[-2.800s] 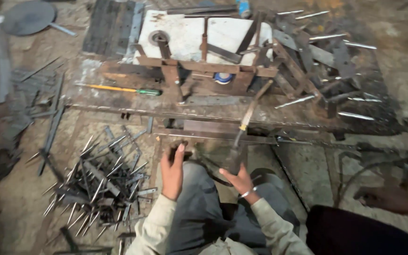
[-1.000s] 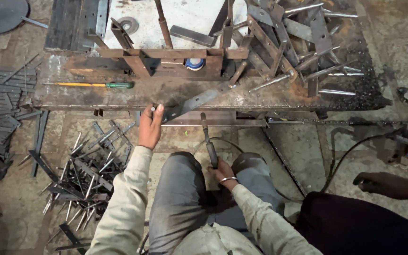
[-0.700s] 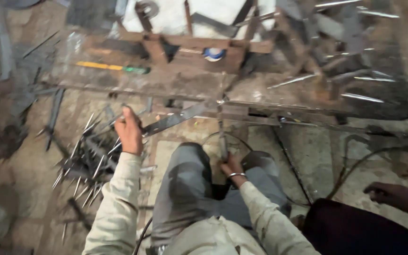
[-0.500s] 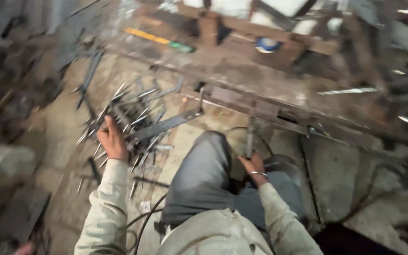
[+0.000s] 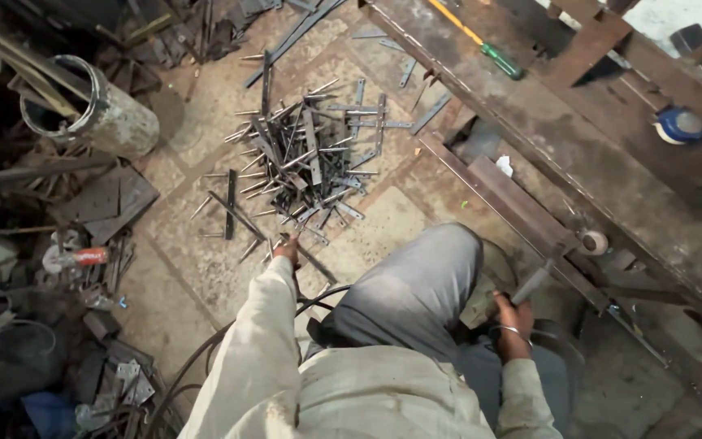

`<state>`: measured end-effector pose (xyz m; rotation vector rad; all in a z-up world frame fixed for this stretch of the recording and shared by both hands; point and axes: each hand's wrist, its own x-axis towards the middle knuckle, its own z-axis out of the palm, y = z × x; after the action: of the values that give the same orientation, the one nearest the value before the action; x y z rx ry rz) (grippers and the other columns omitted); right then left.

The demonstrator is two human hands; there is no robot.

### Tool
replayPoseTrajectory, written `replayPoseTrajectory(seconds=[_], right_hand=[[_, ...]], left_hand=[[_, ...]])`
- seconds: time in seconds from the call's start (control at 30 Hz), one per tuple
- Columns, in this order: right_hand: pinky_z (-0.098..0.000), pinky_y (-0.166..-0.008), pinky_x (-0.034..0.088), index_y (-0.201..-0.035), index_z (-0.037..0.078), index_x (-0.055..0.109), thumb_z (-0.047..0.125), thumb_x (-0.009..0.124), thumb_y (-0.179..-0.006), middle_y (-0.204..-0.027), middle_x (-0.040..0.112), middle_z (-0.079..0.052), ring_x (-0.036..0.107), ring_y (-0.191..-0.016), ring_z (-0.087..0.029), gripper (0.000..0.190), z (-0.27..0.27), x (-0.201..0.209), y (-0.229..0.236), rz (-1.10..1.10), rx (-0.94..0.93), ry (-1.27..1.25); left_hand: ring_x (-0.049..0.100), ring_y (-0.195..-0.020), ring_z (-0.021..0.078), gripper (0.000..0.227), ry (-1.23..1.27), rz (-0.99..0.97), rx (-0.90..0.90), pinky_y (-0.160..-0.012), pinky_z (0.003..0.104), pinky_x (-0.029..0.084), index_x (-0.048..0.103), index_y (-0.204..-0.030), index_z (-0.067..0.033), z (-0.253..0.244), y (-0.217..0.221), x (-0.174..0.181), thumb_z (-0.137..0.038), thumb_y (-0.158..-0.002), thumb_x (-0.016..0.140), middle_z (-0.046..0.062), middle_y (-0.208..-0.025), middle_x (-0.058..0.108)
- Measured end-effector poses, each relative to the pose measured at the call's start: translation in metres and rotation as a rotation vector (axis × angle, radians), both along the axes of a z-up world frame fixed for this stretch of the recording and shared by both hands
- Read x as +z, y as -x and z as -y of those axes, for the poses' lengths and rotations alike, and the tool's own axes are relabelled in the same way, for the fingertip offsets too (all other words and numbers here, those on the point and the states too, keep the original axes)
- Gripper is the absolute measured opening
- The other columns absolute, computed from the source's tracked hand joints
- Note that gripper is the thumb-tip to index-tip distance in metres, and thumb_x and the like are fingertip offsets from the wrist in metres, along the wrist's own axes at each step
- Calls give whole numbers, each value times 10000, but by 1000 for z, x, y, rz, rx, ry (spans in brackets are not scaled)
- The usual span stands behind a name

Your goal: Welding and assembling metal strips into a structural frame on a workshop table.

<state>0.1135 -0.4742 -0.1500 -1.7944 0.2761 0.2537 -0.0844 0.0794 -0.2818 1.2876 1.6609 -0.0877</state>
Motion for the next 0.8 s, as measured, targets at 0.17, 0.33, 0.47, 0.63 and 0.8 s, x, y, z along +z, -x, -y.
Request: replayPoseTrajectory(seconds=[0.17,0.33,0.47,0.63,0.8], right_hand=[[-360,-764,531,-1253,26,649,186,794,-835,-1116,697,-86,642,-939,-209,470,-2,5,-1,-42,1,-39],[-396,-659,555,-1189,19,649,175,799,-816,-1019,698,-76,652,-830,-207,432,-6,1,-4,-47,10,36],[-419,-576,526,-1055,-24,668,229,830,-834,-799,682,-126,635,-636,-241,373,4,-26,-1,-174,-20,190],[-401,-569,509,-896,25,723,352,870,-739,-724,716,-126,666,-630,-213,392,24,-105,-14,71,40,483],[-415,-543,534,-920,9,710,351,796,-820,-694,708,-124,683,-582,-229,366,-5,-91,-4,-245,67,222]], left_hand=[[665,-1037,463,927,-386,-139,-99,-882,521,529,674,-1165,100,-17,17,30,-795,-956,546,314,-1109,668],[708,-900,511,990,-300,216,194,-784,548,509,731,-1089,176,-96,-24,26,-785,-953,532,322,-929,745],[652,-857,439,845,-602,216,298,-768,524,506,695,-1034,105,-171,-67,68,-729,-971,576,271,-937,717],[670,-968,454,499,-1116,424,100,-834,508,523,608,-1143,76,-172,-131,156,-412,-1051,653,281,-1096,687],[490,-1174,506,616,-1158,477,-243,-1022,574,362,530,-1362,143,-90,-196,152,-384,-1116,732,373,-1268,542]])
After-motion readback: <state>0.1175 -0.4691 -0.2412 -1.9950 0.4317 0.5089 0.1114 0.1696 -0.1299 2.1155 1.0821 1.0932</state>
